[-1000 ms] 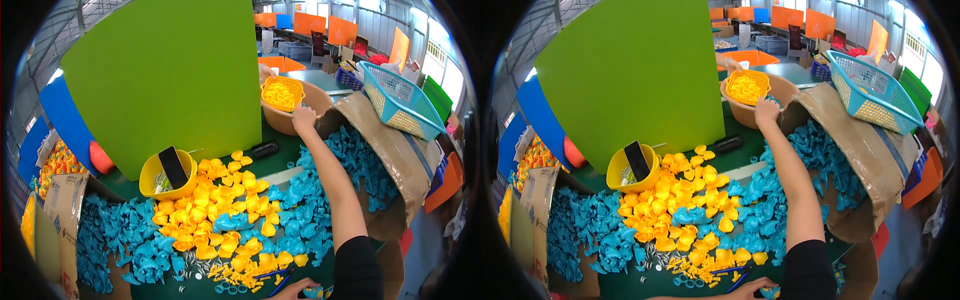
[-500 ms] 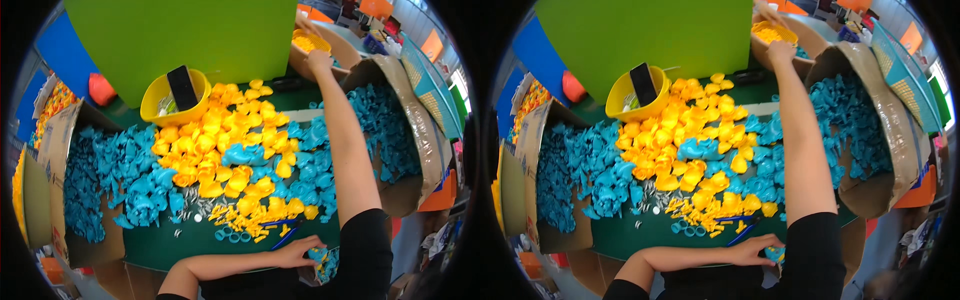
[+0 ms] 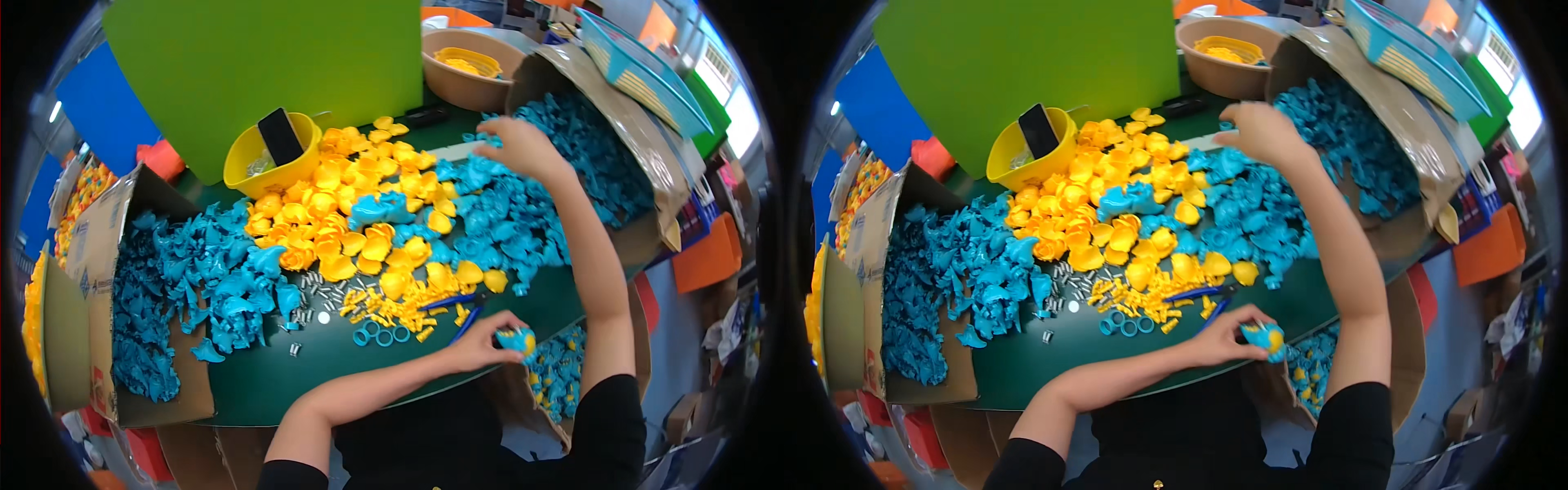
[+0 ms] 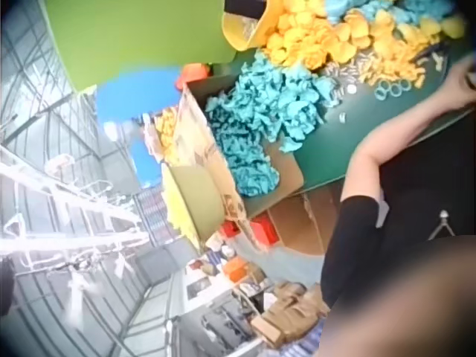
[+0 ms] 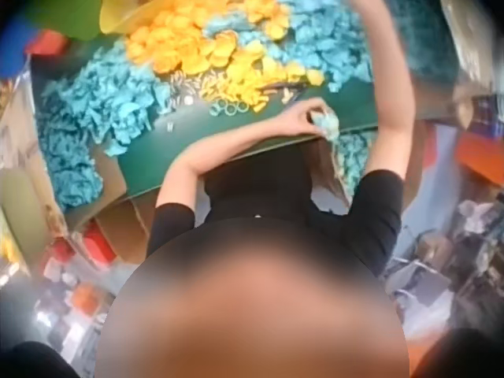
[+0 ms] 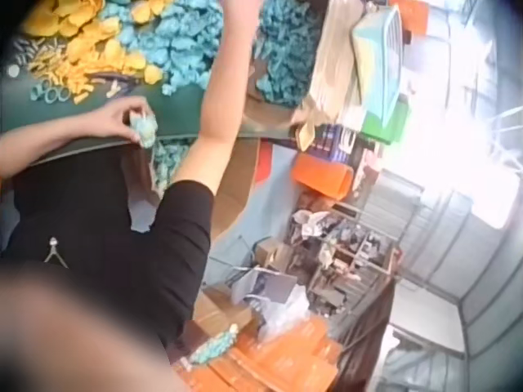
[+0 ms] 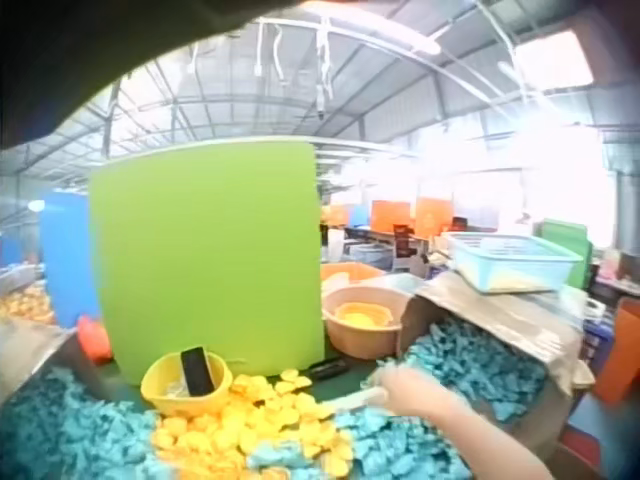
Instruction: Assembling toy ducks by joining blue bodies with yellow heads and securing them with rings.
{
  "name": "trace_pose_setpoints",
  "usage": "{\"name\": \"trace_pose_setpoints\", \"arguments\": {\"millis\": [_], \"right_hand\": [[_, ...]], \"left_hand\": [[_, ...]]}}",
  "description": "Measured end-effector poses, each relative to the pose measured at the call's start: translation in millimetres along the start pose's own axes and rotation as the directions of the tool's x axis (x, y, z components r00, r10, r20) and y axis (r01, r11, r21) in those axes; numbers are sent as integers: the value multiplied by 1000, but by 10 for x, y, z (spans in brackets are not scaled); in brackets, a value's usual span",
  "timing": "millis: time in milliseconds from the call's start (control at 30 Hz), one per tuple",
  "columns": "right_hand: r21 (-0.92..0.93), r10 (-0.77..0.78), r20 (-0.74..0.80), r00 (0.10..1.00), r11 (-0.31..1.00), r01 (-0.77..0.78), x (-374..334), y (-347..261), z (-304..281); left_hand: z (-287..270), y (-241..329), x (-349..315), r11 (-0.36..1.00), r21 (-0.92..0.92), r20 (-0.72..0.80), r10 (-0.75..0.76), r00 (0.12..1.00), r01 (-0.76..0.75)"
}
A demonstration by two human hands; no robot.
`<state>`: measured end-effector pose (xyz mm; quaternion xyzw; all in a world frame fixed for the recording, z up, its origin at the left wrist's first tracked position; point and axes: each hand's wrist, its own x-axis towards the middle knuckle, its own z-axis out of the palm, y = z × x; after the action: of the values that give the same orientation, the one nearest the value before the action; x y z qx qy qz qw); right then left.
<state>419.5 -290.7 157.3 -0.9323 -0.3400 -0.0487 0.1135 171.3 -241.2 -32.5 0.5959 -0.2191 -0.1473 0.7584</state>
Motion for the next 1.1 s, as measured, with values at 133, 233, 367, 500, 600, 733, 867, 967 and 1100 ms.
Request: {"name": "trace_pose_setpoints", "arguments": {"millis": [133, 233, 367, 500, 600, 733, 867, 967, 1100], "right_hand": [[639, -31, 74, 997, 769, -23, -1561, -342, -11], [813, -69, 193, 979, 569, -120, -2430, -681, 375], [947, 43, 41, 998, 317, -53, -2739, -1278, 994], [981, 6, -56, 998, 185, 53, -2729, -1569, 1114], [954, -90, -165, 982, 238, 183, -2771, -1703, 1059], [928, -129, -246, 961, 253, 271, -2833, -1823, 1145], [901, -124, -310, 943, 278, 332, -2889, -1931, 1152], [943, -73, -310, 948, 106, 316, -2907, -1988, 1218], [956, -24, -228, 973, -194, 219, -3011, -2034, 1449]], "left_hand": [[-39, 320, -399, 963, -267, -204, -87, 975, 31], [10, 651, -836, 937, -340, -364, -59, 929, -74], [-29, 638, -1287, 944, -316, -473, -72, 878, -93], [20, 716, -1591, 948, -222, -591, 54, 805, -227], [125, 726, -1796, 946, -154, -627, 131, 768, -287], [251, 650, -1964, 915, -71, -715, 231, 659, -398], [267, 650, -2039, 909, 15, -745, 288, 601, -417], [188, 715, -2022, 860, -160, -690, 253, 678, -484], [233, 439, -2077, 689, -347, -780, 164, 604, -636]]}}
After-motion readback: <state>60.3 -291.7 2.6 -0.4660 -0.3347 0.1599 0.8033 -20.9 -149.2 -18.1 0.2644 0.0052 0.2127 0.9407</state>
